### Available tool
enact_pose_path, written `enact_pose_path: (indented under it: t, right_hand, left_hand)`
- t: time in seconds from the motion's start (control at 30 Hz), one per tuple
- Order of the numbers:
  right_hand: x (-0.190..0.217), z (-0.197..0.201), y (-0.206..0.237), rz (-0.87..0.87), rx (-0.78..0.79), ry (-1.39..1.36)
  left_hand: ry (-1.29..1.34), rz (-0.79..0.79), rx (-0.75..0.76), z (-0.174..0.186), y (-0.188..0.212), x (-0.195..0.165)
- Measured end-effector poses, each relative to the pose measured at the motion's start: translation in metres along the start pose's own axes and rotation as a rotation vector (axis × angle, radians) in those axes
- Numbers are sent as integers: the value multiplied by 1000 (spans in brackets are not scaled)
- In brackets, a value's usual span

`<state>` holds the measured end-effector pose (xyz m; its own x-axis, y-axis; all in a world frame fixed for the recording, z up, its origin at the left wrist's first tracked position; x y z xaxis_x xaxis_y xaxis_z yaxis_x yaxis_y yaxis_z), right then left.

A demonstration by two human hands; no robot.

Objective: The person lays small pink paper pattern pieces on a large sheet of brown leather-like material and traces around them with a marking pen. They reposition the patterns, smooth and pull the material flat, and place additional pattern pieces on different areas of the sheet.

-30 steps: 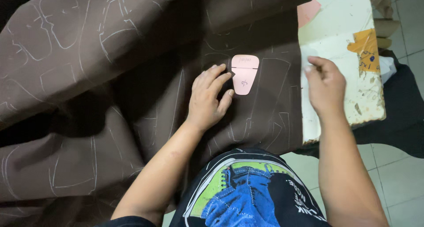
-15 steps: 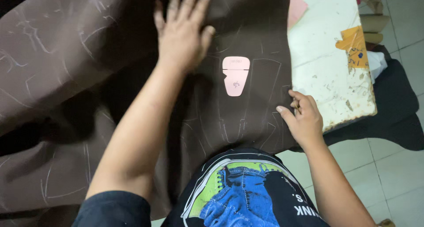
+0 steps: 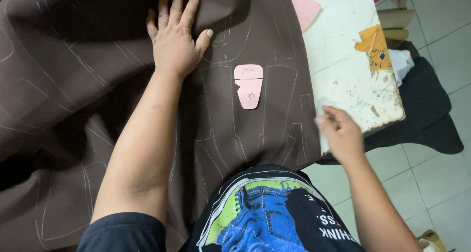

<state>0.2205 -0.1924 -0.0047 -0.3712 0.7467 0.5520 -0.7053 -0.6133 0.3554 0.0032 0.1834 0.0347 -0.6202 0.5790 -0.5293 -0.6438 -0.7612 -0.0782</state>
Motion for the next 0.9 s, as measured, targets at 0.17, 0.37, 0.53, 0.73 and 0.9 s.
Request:
enact_pose_path:
  t: [0.17,0.37,0.53,0.73,0.9]
  right_hand:
    - [22,-18,12,230,-75,244]
    - [9,-11,2,131,-150,-102]
    - [-1,-1,22,18,29,83]
    - [24,-20,54,344,-64,252]
    - [9,-16,48,191,-132,175]
  left_hand:
    - [18,4,-6,3,1,-3]
    - [63,48,77,8,0,3]
    - [92,-180,-45,10,25,-6]
    - [212,-321,44,-19,137,-65]
    - [280,-319,219,-25,212,-83]
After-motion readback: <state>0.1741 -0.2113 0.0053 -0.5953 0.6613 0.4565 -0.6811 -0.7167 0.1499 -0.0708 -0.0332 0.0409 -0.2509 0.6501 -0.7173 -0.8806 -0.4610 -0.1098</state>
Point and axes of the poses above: each hand's wrist, its own y-axis away from the middle knuckle, its own z-axis out of the back of the hand, x = y × z, the point moved 3 cm from there along -y, towards the middle knuckle, and after that the axes turned 14 degrees about y, right-handed, at the moved point
